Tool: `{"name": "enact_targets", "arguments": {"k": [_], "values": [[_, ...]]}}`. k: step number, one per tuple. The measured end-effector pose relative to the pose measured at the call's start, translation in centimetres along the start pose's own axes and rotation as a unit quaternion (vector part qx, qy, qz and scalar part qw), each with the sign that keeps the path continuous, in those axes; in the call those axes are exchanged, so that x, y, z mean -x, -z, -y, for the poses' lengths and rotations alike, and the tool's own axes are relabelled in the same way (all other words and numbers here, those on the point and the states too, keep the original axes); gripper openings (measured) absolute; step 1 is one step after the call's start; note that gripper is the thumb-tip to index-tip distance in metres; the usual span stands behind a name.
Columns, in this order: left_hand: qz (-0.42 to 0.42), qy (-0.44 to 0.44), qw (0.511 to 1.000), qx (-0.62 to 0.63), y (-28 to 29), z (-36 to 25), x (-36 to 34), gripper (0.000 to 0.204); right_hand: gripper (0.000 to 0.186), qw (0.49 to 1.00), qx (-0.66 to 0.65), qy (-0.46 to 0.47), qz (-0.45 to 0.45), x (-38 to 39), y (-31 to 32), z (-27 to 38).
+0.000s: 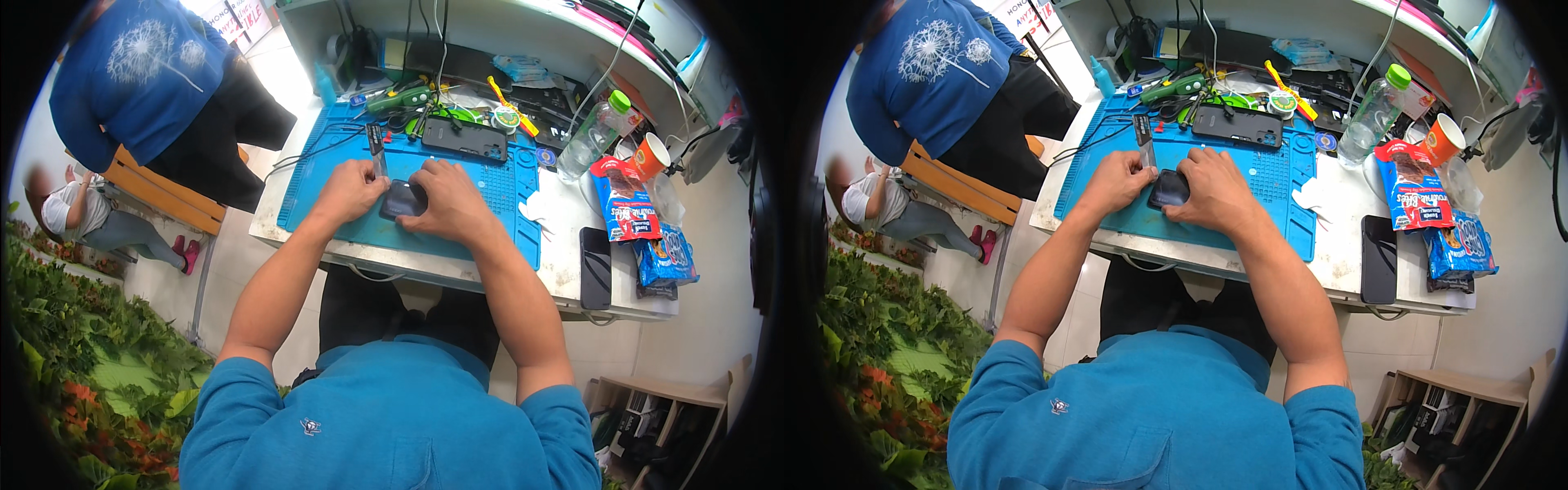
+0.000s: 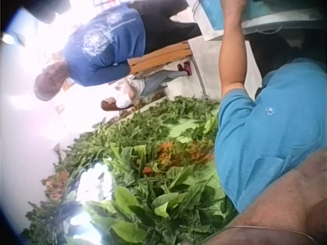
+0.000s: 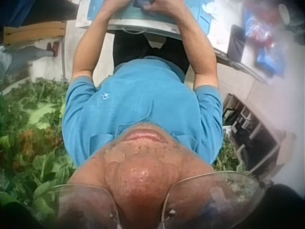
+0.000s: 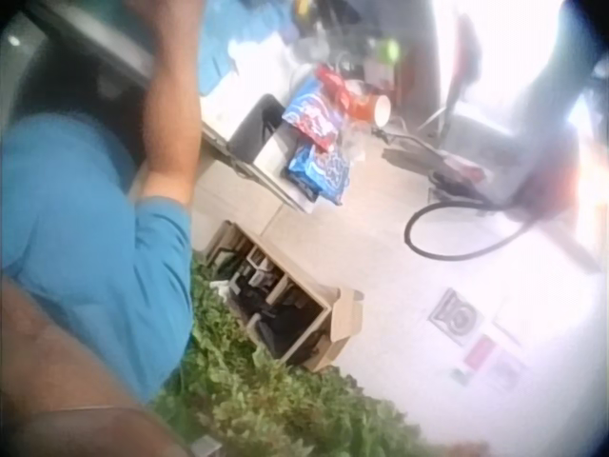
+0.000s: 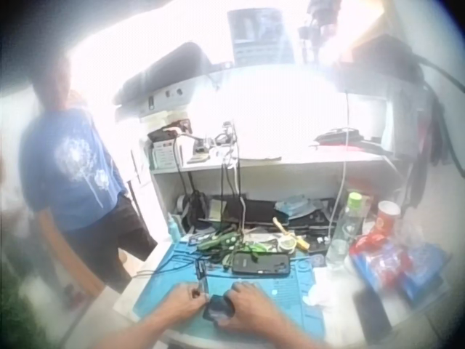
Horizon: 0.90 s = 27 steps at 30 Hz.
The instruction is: The person uses a heat gun to warm the back of a smartphone, then uses a metal pry tool to separate the back cover. After removing the cover, the person picks up a green box and holds it against the phone while inspecting the device.
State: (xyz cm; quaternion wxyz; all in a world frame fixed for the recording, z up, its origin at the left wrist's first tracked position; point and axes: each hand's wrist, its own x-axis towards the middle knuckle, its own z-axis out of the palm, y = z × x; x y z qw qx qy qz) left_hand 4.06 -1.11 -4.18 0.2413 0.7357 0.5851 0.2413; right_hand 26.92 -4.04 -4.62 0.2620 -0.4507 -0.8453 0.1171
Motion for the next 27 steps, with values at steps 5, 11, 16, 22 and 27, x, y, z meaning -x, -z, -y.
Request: {"name": "enact_targets", "arguments": {"k": [5, 11, 16, 22, 27], "values": [[-0.004, -0.006, 0.999, 0.038, -0.5, 0.4, -0.7, 0.034, 0.054, 1.000, -0.001, -0.005, 0.006, -0.1, 0.1, 0.0], [0.035, 0.050, 0.996, 0.071, -0.3, 1.2, -1.1, 0.034, 0.054, 0.999, 0.016, -0.030, 0.017, -0.1, 0.4, 0.7], [0.070, 0.093, 0.962, 0.247, 0.7, 1.1, 0.0, 0.028, 0.057, 0.996, 0.025, -0.060, 0.060, -0.7, 1.0, 1.2], [0.094, 0.127, 0.884, 0.441, 1.9, 1.7, 1.4, 0.024, 0.053, 0.996, -0.003, 0.040, -0.079, -0.5, 0.2, 1.4], [0.073, 0.136, 0.870, 0.468, 2.1, 0.4, 2.8, 0.025, 0.034, 0.983, -0.064, 0.093, -0.143, -0.5, -0.8, 3.9]]}}
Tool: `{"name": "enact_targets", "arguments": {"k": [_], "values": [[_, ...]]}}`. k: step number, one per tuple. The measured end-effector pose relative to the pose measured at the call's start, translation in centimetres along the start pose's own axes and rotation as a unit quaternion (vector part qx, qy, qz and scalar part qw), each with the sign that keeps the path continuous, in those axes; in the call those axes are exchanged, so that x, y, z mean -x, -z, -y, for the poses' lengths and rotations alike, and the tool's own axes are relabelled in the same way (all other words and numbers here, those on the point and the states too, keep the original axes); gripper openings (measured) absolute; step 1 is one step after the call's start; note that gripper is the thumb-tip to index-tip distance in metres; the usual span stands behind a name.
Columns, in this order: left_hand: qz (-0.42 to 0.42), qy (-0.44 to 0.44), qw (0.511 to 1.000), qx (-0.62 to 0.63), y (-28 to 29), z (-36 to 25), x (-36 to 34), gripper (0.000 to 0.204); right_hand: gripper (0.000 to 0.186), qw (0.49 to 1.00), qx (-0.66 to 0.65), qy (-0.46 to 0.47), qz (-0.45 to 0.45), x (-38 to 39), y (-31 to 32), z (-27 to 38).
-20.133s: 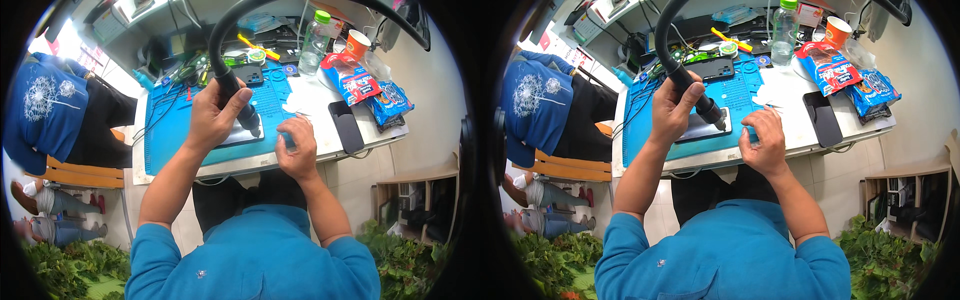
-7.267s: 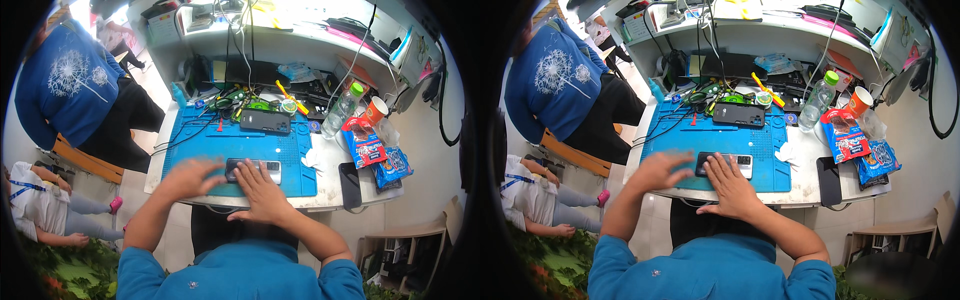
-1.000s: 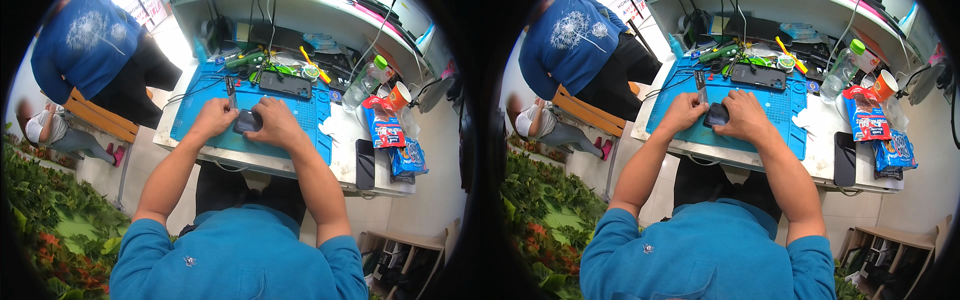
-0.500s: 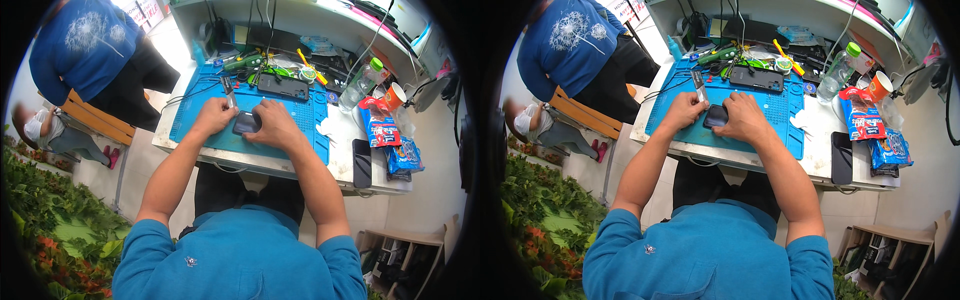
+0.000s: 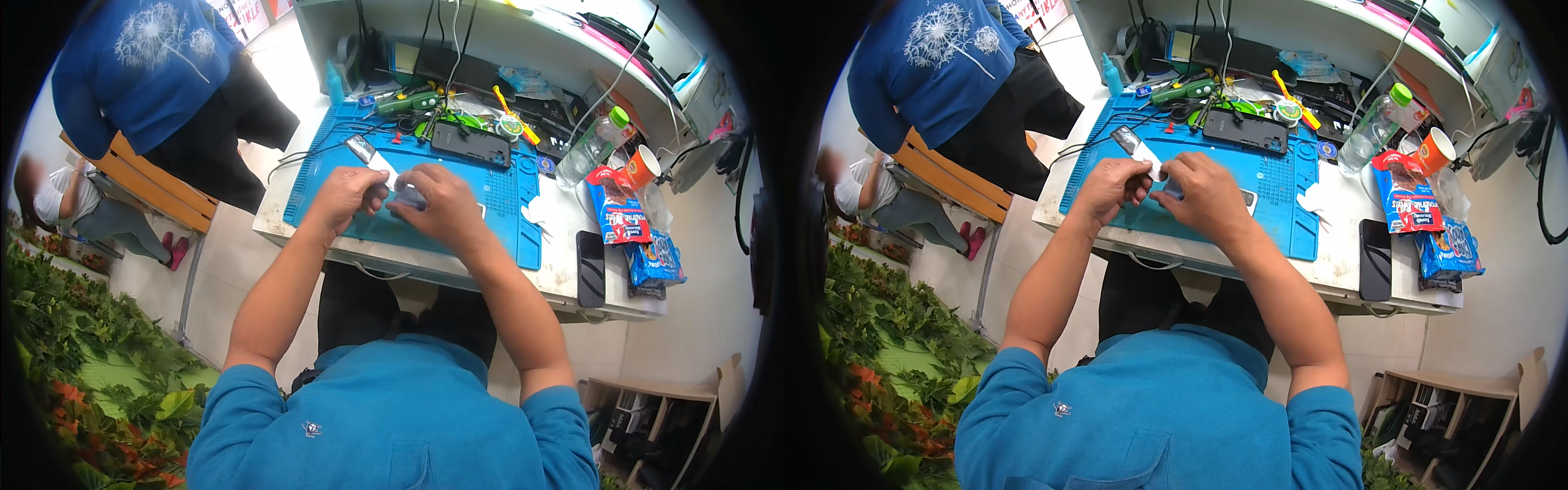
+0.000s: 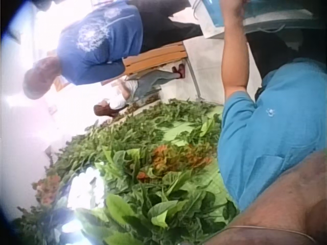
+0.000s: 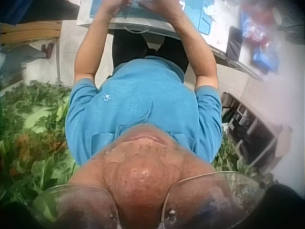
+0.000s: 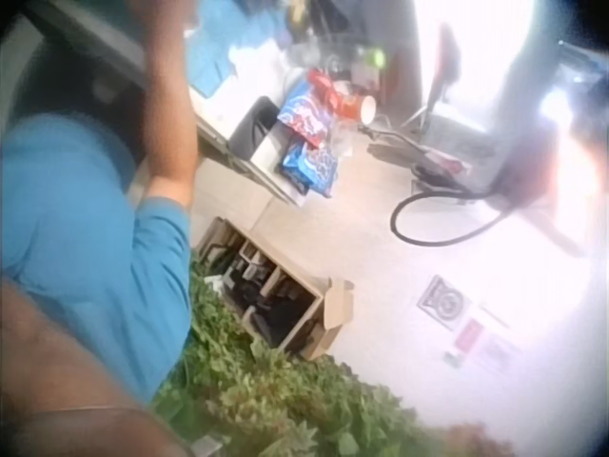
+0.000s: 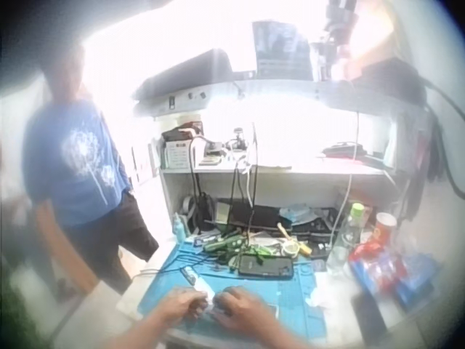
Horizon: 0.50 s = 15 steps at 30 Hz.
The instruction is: The person uses a heat gun to warm the back of a smartphone, then uses a metal pry tool to separate the back cover. After removing the cover, the person picks up a green box and holds it against the phone while inspecting the device.
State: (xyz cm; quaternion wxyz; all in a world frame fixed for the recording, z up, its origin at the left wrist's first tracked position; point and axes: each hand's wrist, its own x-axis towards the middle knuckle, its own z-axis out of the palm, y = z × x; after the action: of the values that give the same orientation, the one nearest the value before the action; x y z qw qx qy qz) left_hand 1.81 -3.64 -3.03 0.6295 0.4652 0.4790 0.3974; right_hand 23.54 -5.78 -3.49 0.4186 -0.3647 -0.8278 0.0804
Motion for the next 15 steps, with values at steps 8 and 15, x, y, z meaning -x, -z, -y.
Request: {"name": "enact_targets", "arguments": {"k": [8, 15], "values": [[0.034, -0.071, 0.994, -0.081, -0.8, 1.2, 1.0, 0.038, 0.019, 0.933, -0.282, -0.200, -0.099, 0.8, -1.4, 0.4], [0.031, -0.124, 0.992, 0.001, -2.2, 1.5, 2.0, 0.038, 0.025, 0.779, -0.540, -0.310, -0.066, 0.8, -0.6, 1.4]]}}
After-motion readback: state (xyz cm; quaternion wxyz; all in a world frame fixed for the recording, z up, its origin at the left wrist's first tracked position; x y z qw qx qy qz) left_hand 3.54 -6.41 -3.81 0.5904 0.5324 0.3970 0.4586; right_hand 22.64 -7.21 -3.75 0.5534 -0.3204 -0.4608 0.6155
